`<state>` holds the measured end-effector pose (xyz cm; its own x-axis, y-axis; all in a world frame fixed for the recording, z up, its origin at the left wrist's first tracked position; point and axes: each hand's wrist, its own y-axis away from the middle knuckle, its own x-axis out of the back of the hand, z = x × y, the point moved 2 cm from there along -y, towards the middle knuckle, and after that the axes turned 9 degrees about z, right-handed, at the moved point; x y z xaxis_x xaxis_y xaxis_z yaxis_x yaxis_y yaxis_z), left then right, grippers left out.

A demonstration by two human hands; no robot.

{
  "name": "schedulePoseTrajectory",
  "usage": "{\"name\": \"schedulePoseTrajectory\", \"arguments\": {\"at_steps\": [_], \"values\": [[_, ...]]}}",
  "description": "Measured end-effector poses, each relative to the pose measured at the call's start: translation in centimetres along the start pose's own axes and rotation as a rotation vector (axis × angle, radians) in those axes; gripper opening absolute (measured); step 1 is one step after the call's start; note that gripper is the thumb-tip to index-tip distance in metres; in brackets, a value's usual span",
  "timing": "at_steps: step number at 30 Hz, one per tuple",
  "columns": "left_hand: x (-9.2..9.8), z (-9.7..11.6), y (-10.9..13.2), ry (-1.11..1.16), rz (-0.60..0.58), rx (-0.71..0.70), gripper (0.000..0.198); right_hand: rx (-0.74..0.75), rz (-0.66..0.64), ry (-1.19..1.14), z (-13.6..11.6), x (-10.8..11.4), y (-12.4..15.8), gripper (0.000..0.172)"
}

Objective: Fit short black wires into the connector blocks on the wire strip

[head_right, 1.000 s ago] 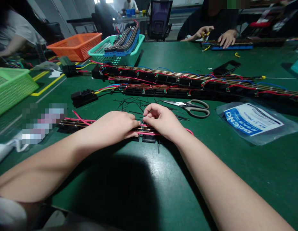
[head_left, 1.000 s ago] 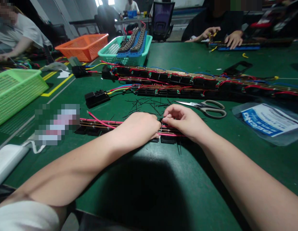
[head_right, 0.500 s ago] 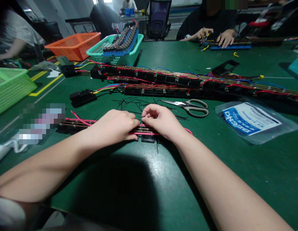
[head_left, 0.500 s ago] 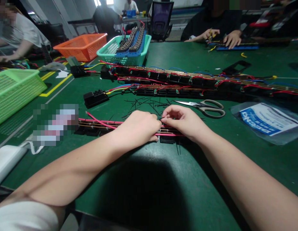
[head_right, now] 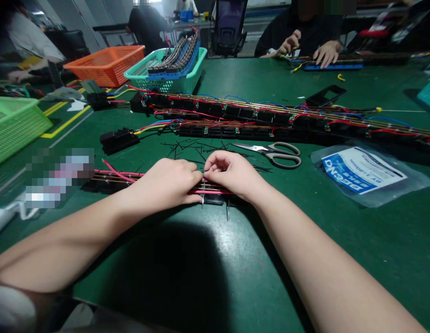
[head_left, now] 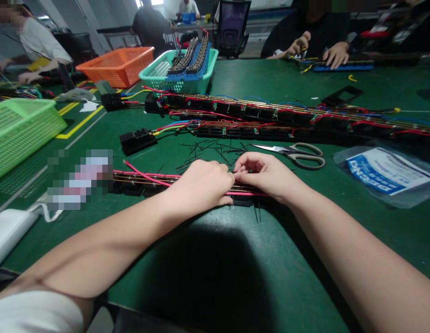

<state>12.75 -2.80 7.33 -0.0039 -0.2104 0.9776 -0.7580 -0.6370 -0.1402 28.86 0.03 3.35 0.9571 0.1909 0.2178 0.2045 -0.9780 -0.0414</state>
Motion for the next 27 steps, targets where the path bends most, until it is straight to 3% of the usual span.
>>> {"name": "schedulePoseTrajectory", "arguments": {"at_steps": [14, 22, 27], "values": [[-0.7, -0.2, 0.6, -0.007, 0.057, -0.064, 0.044, -0.057, -0.015, -0.010, -0.1, 0.0, 0.0, 0.017], [-2.5, -0.6, 1.2, 0.083, 0.197, 0.042, 0.045, -0.102, -0.042, -0.053, 0.0, 0.1, 0.2, 0.022], [-3.1, -1.4, 1.0, 0.265, 0.204, 0.139, 0.045, -0.127, -0.081, -0.065, 0.0, 0.3, 0.2, 0.025]]}}
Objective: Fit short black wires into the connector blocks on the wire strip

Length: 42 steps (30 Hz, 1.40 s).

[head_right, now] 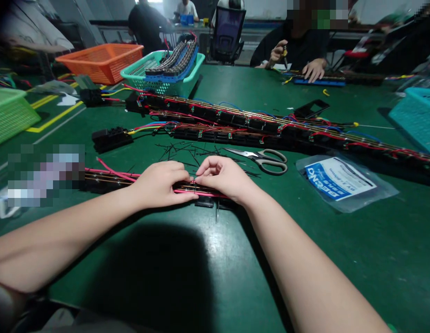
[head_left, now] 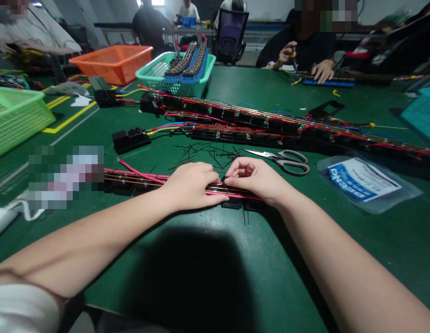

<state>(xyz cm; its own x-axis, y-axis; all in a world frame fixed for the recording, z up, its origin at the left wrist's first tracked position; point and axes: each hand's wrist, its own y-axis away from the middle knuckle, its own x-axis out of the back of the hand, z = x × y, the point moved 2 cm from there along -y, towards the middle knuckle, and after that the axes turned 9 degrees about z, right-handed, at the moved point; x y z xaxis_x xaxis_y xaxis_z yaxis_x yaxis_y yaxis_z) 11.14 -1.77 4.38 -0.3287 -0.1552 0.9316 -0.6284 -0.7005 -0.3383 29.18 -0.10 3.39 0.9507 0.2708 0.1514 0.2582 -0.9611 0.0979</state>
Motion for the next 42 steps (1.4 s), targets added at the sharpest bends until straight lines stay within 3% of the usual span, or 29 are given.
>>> {"name": "schedulePoseTrajectory", "arguments": {"at_steps": [12, 18, 29, 42], "values": [[-0.15, -0.64, -0.61, 0.255, -0.080, 0.246, 0.042, -0.023, -0.057, -0.026, -0.36, 0.27, 0.16, 0.024], [-0.26, -0.83, -0.87, 0.294, -0.105, 0.262, 0.042, -0.006, -0.116, 0.008, -0.47, 0.36, 0.19, 0.020], [-0.36, -0.88, -0.94, 0.317, -0.105, 0.278, 0.041, 0.088, -0.132, 0.101, -0.39, 0.48, 0.04, 0.016], [-0.39, -0.89, -0.88, 0.313, -0.098, 0.286, 0.043, 0.099, -0.146, 0.136, -0.21, 0.46, -0.05, 0.017]]}}
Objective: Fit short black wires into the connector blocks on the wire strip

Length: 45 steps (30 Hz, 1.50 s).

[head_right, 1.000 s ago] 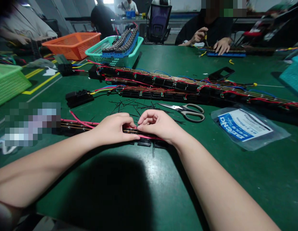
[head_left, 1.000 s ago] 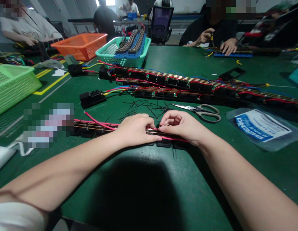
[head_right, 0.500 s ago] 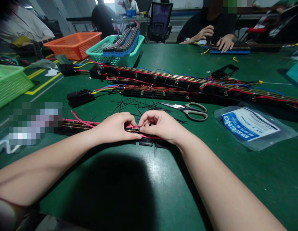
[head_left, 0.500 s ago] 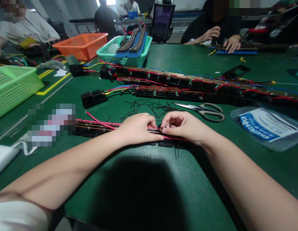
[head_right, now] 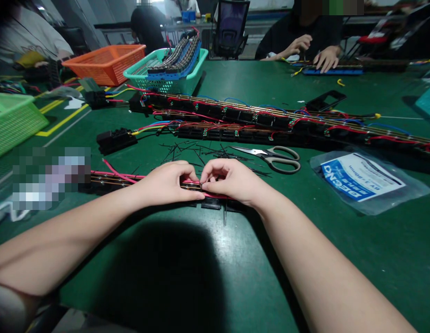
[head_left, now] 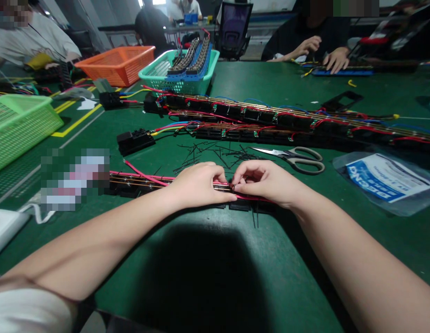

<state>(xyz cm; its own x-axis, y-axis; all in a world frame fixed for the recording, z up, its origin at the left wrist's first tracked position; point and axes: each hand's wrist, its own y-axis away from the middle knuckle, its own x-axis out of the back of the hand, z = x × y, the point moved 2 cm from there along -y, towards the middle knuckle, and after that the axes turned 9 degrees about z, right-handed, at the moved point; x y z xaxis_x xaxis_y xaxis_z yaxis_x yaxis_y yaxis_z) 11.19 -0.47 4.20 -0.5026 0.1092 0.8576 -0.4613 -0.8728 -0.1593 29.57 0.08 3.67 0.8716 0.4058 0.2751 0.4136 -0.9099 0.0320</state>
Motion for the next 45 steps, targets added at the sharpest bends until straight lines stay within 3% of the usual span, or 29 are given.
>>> {"name": "schedulePoseTrajectory", "arguments": {"at_steps": [17, 25, 45], "values": [[0.15, 0.17, -0.05, 0.002, -0.007, -0.002, 0.044, 0.027, -0.001, 0.046, -0.85, -0.11, 0.33, 0.007], [0.10, 0.00, -0.05, 0.013, -0.009, -0.012, 0.042, -0.019, 0.013, 0.052, -0.84, -0.20, 0.33, 0.011], [-0.03, -0.17, -0.08, 0.008, 0.007, -0.051, 0.039, -0.030, -0.092, 0.058, -0.79, -0.25, 0.43, 0.008]]}}
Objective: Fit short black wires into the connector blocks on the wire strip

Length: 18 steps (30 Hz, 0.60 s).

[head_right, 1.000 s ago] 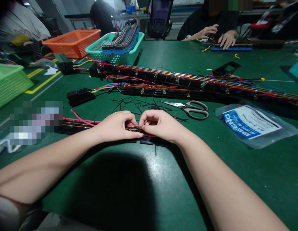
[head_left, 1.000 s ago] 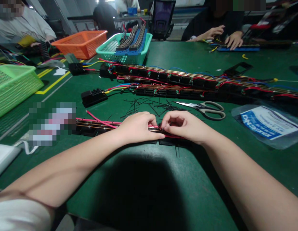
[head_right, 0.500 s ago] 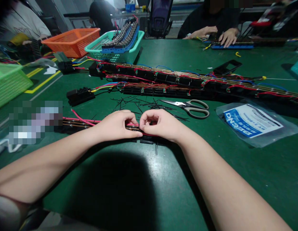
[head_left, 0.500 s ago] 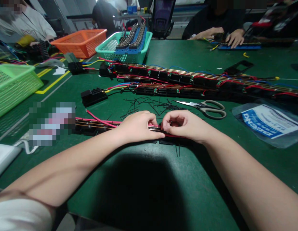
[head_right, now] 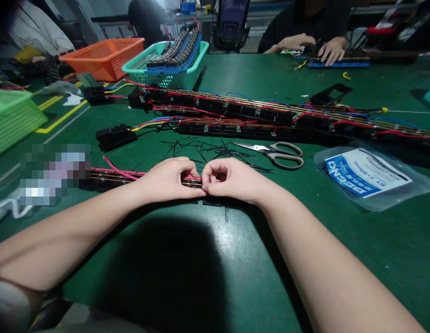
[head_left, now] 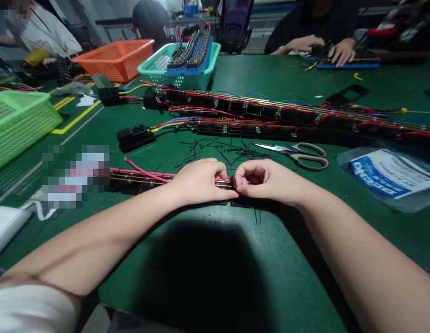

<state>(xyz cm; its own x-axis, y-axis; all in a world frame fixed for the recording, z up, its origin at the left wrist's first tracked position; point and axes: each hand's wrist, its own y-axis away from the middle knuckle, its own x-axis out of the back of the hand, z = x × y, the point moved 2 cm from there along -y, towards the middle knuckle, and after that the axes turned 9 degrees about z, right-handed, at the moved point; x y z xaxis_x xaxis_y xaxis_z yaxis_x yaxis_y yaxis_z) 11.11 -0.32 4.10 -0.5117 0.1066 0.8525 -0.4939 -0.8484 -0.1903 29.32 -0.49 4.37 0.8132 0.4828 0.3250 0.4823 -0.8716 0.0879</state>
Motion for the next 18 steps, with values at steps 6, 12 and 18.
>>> {"name": "schedulePoseTrajectory", "arguments": {"at_steps": [6, 12, 18], "values": [[-0.01, -0.03, 0.01, -0.009, -0.003, -0.001, 0.040, -0.011, -0.006, 0.022, 0.03, -0.06, -0.05, 0.010], [-0.04, 0.03, 0.04, -0.005, -0.004, -0.004, 0.039, -0.033, -0.025, 0.021, -0.02, -0.12, -0.02, 0.009], [0.07, 0.18, 0.08, -0.013, 0.000, -0.003, 0.039, -0.027, -0.022, 0.051, 0.00, -0.02, -0.02, 0.012]]}}
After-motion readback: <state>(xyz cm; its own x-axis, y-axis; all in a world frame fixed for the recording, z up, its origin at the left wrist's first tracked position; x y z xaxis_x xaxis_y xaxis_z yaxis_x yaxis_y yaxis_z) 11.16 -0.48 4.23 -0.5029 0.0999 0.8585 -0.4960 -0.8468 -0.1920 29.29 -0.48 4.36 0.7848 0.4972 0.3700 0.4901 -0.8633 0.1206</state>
